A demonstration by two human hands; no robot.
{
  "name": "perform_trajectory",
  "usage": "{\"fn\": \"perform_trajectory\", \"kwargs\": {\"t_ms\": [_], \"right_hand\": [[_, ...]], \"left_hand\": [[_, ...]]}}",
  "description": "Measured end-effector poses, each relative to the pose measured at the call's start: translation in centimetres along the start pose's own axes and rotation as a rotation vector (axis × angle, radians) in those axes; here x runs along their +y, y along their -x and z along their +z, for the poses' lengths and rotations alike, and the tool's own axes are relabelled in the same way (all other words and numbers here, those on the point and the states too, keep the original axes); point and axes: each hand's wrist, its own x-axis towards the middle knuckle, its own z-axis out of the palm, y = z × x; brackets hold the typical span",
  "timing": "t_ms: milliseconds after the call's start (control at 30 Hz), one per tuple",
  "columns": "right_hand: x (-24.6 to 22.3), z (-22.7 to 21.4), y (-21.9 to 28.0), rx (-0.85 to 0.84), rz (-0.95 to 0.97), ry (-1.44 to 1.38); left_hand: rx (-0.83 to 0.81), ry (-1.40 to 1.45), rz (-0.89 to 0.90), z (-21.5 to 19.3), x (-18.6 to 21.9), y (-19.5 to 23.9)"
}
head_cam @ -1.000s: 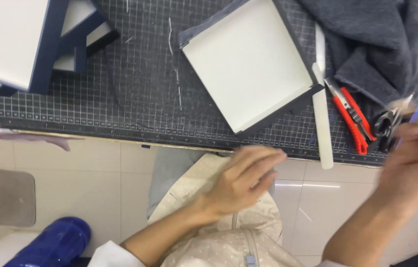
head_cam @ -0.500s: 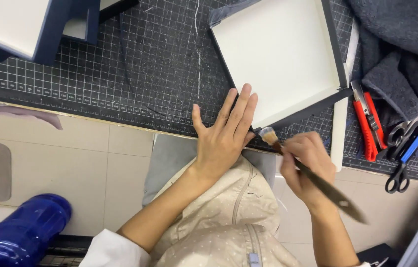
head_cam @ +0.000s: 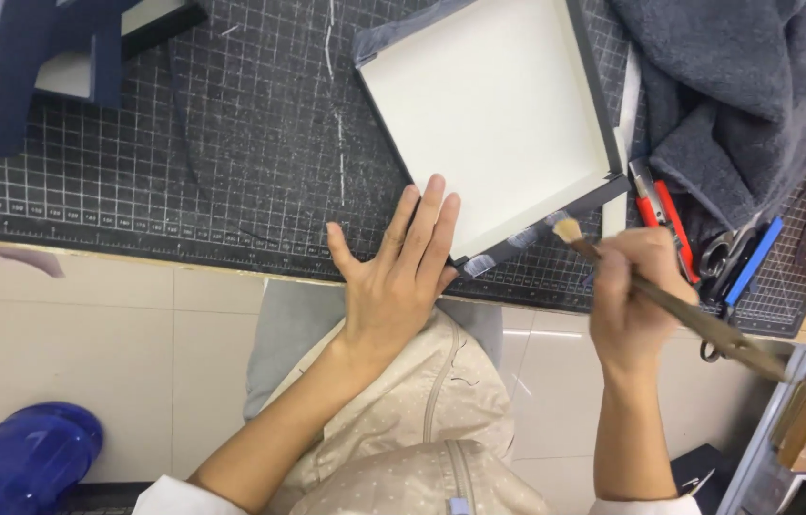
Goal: The person applies glue to the edges of small rectangular boxes using a brush, then smooths the edges with a white plastic tool. The person repeats this process on multiple boxes, stacking them as they finish.
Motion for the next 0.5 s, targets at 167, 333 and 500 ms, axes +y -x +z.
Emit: {"fn": "perform_trajectory", "kwargs": {"t_ms": [167,333,500], "right_hand": [[2.0,0.9,0.0,0.245,0.139,-0.108],[-3.5,3.9,2.1,0.098,0.113,-0.251],[-5.6,3.8,3.3,-0.024,0.219,-0.479]], "left_hand": [[-0.053,-0.054,0.018,0.1,0.0,0.4],[-0.1,-0.041,0.022,-0.1,-0.2,0.4],[-0.203,0.113,0.044,-1.1,-0.6,-0.1]]}}
